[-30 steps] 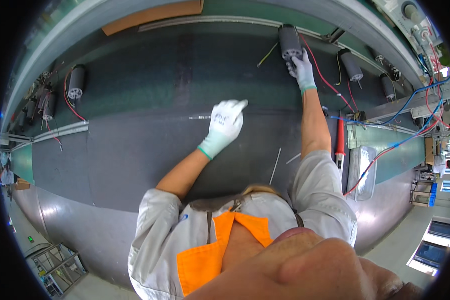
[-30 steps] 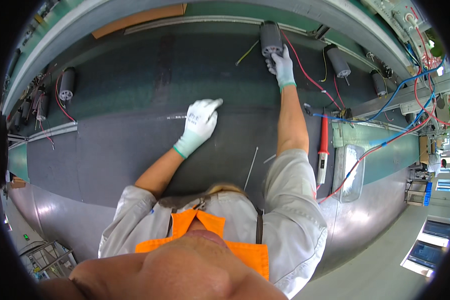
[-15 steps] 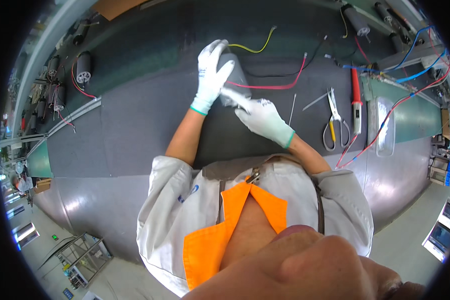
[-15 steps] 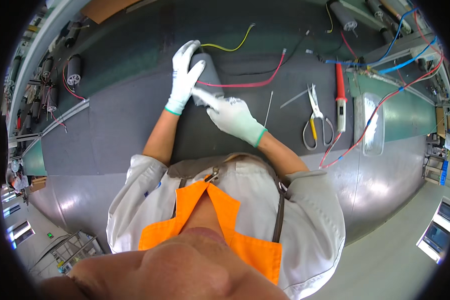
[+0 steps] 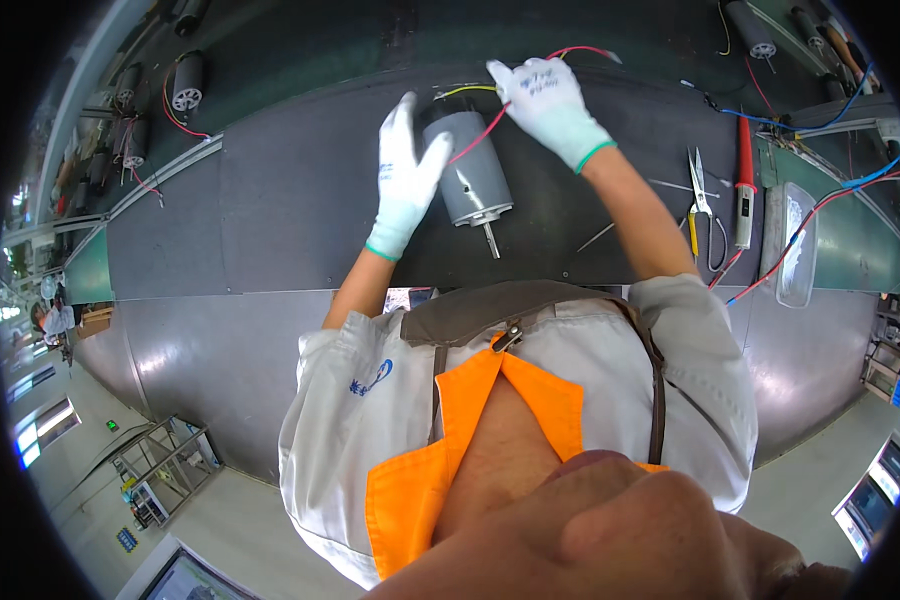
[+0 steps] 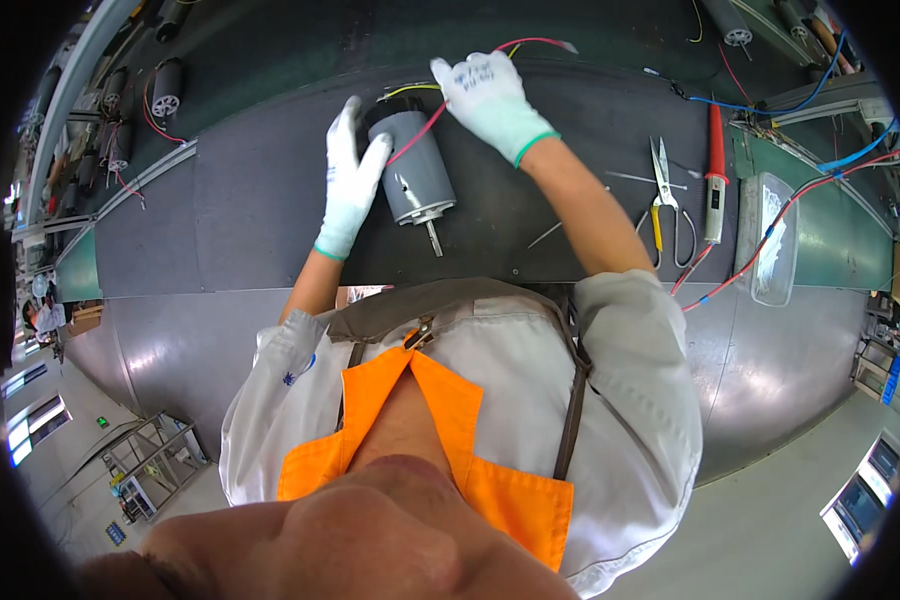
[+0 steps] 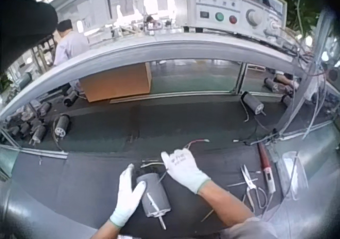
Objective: The person puts on white gloves and assembles small cylindrical electrical motors on a workbench. They use pliers to strip wire ends and a red testing tool to check connections on multiple motors, repeating the process for each unit.
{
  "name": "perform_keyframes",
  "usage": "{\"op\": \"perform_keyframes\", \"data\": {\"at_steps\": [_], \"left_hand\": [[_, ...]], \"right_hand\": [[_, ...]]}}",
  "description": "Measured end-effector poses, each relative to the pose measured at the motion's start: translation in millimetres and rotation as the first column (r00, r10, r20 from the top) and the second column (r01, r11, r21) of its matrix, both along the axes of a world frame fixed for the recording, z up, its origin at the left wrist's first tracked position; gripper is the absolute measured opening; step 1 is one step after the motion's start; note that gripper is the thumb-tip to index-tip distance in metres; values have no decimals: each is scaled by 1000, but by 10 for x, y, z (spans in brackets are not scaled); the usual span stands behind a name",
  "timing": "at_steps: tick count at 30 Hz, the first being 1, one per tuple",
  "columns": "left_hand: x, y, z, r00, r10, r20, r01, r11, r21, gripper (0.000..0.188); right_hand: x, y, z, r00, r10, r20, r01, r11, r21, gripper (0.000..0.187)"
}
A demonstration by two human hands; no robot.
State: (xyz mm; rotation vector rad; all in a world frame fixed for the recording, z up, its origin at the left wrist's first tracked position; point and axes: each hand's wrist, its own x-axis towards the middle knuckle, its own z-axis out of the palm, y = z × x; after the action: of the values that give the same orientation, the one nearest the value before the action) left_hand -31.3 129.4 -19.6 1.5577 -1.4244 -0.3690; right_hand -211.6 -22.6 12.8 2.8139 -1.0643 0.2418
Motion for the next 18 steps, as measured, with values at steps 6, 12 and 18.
{"op": "perform_keyframes", "data": {"at_steps": [6,12,18], "left_hand": [[417,96,752,474,235,-849,618,598,510,61],[343,-302,919,915,184,-360,292,317,902,70],[358,-153,404,979,96,-177,79,625,776,82]], "right_hand": [[429,753,1025,711,501,493,-680,666,305,13],[989,1887,540,612,694,380,-752,363,550,22],[-977,779,647,833,-131,538,-426,468,774,32]]}}
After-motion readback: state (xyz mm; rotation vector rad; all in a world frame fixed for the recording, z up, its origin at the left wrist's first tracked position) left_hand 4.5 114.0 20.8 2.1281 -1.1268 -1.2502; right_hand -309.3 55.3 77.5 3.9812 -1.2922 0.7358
